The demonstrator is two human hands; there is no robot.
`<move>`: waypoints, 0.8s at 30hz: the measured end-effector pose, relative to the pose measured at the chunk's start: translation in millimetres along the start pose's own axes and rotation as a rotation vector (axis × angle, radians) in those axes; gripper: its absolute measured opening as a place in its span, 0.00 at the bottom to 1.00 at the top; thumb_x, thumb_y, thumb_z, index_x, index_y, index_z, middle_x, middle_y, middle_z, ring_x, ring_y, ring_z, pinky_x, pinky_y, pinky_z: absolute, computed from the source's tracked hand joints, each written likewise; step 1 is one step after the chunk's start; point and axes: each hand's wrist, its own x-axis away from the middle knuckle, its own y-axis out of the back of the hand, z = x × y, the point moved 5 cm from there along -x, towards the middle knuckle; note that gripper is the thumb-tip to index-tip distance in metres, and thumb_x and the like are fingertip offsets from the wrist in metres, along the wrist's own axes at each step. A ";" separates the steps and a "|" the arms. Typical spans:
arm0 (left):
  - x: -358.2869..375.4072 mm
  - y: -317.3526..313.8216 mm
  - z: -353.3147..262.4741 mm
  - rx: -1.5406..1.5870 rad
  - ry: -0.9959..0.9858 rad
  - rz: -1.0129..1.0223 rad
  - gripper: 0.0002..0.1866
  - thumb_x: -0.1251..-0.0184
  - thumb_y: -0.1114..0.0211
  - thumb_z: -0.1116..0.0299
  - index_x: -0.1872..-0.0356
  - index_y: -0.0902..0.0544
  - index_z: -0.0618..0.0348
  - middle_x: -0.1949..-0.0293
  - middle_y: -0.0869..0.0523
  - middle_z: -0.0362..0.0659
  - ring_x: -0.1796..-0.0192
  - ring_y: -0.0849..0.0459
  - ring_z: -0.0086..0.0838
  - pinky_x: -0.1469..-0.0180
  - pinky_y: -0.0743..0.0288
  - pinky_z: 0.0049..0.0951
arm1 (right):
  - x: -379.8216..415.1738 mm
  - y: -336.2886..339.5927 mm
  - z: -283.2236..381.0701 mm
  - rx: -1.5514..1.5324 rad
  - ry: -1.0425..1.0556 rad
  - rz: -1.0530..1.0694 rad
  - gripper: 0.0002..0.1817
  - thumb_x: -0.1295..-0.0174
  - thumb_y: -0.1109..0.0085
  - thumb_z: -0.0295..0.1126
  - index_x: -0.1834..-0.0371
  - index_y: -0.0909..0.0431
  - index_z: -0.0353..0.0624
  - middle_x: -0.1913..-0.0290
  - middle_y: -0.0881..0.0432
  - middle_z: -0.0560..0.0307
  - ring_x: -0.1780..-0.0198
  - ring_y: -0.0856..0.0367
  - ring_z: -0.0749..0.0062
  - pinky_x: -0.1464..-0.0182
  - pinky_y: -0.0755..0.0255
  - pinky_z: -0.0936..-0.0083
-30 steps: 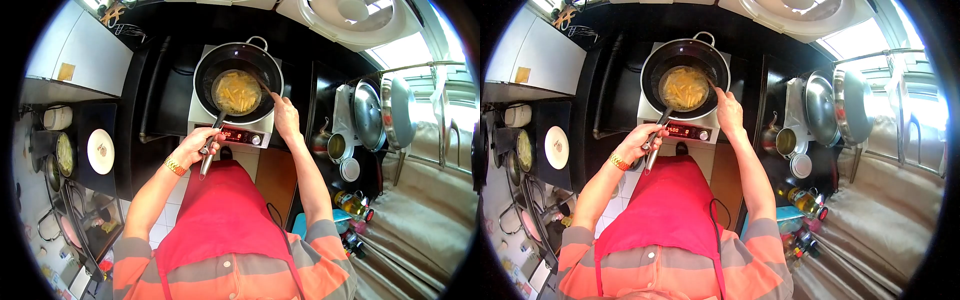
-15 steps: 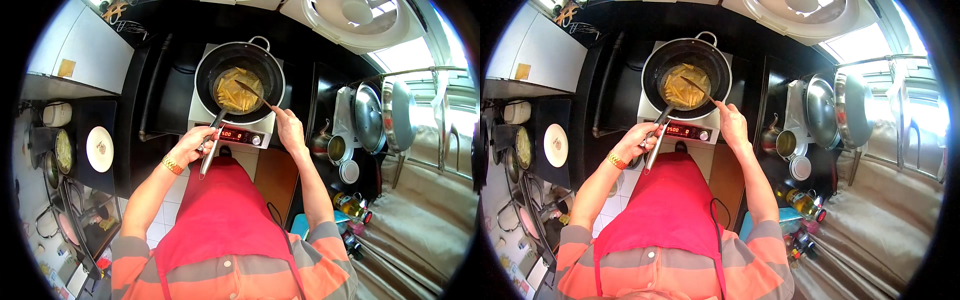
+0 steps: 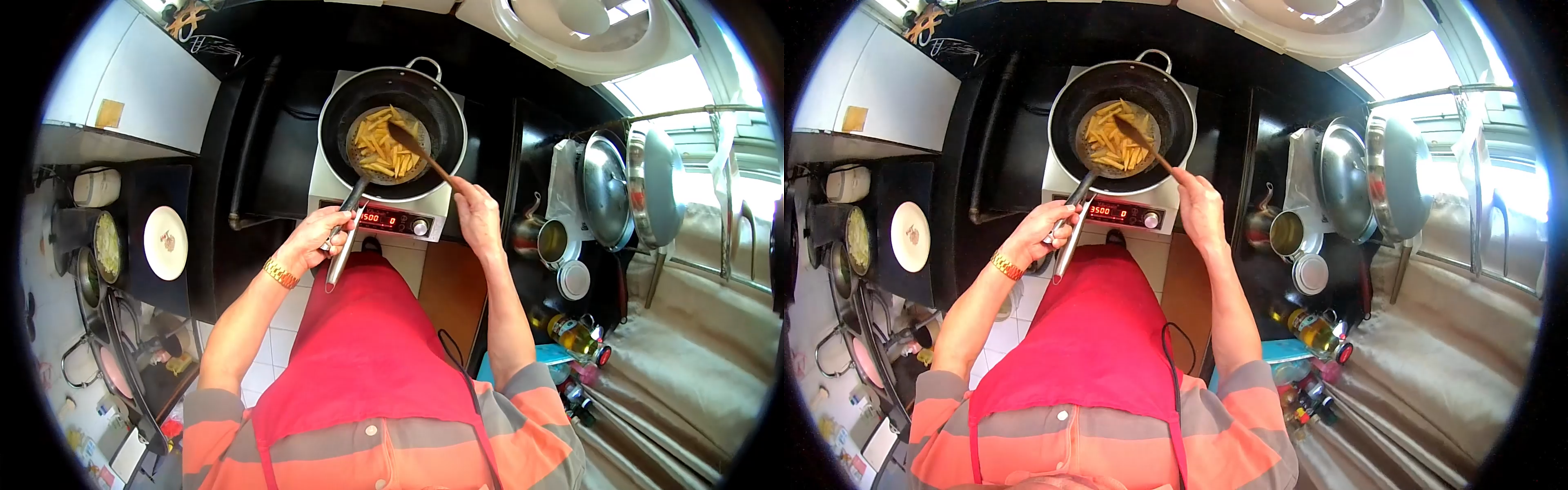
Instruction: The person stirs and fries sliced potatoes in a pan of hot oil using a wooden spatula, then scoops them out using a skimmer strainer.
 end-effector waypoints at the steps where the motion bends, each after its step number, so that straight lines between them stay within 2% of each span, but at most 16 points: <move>1: 2.1 -1.4 -1.1 0.001 -0.007 -0.003 0.09 0.18 0.40 0.69 0.48 0.22 0.64 0.65 0.18 0.39 0.80 0.29 0.15 0.82 0.35 0.19 | -1.0 4.3 -1.6 0.028 0.002 -0.033 0.18 0.31 0.39 0.21 0.39 0.15 0.41 0.60 0.13 0.46 0.59 0.13 0.56 0.54 0.21 0.64; 5: 3.7 -1.8 -0.8 -0.001 -0.015 -0.013 0.09 0.18 0.40 0.69 0.48 0.21 0.64 0.65 0.18 0.39 0.80 0.29 0.14 0.82 0.35 0.18 | 0.1 10.4 -13.1 0.093 -0.064 -0.067 0.18 0.30 0.40 0.22 0.38 0.16 0.42 0.61 0.15 0.47 0.59 0.14 0.54 0.53 0.21 0.64; 10: -0.8 -0.5 0.9 -0.006 -0.027 0.005 0.09 0.18 0.40 0.69 0.48 0.21 0.64 0.65 0.18 0.38 0.80 0.30 0.14 0.82 0.35 0.18 | -1.5 -12.5 -12.0 0.246 -0.008 -0.005 0.18 0.30 0.41 0.23 0.37 0.16 0.45 0.60 0.17 0.44 0.57 0.15 0.44 0.52 0.21 0.56; 14: -0.1 -2.1 -0.2 -0.023 -0.022 0.000 0.09 0.18 0.40 0.69 0.48 0.21 0.64 0.66 0.19 0.38 0.80 0.30 0.14 0.82 0.34 0.18 | 2.3 -8.8 -3.5 0.234 -0.012 0.042 0.19 0.30 0.41 0.23 0.38 0.16 0.46 0.62 0.18 0.45 0.58 0.16 0.44 0.54 0.21 0.55; 20: 8.9 -4.8 -1.7 -0.029 -0.058 -0.019 0.09 0.19 0.40 0.70 0.47 0.21 0.65 0.65 0.18 0.39 0.80 0.30 0.15 0.82 0.34 0.18 | 4.0 18.5 -0.5 0.159 -0.085 -0.063 0.19 0.29 0.42 0.20 0.36 0.17 0.42 0.61 0.18 0.45 0.60 0.16 0.49 0.53 0.22 0.59; 22: 10.3 -5.9 -2.3 -0.044 -0.056 -0.022 0.09 0.19 0.41 0.70 0.47 0.22 0.65 0.65 0.18 0.39 0.80 0.30 0.15 0.82 0.34 0.19 | 3.4 15.5 -7.0 0.158 -0.036 -0.084 0.19 0.29 0.43 0.22 0.36 0.18 0.44 0.62 0.19 0.44 0.60 0.15 0.43 0.55 0.21 0.54; 24: 14.0 -7.3 -3.5 -0.059 -0.056 -0.029 0.09 0.20 0.41 0.71 0.46 0.22 0.65 0.64 0.18 0.39 0.80 0.29 0.15 0.82 0.34 0.19 | 1.3 11.4 -9.4 0.148 -0.041 -0.093 0.19 0.29 0.43 0.22 0.36 0.18 0.44 0.61 0.19 0.44 0.59 0.15 0.43 0.55 0.21 0.55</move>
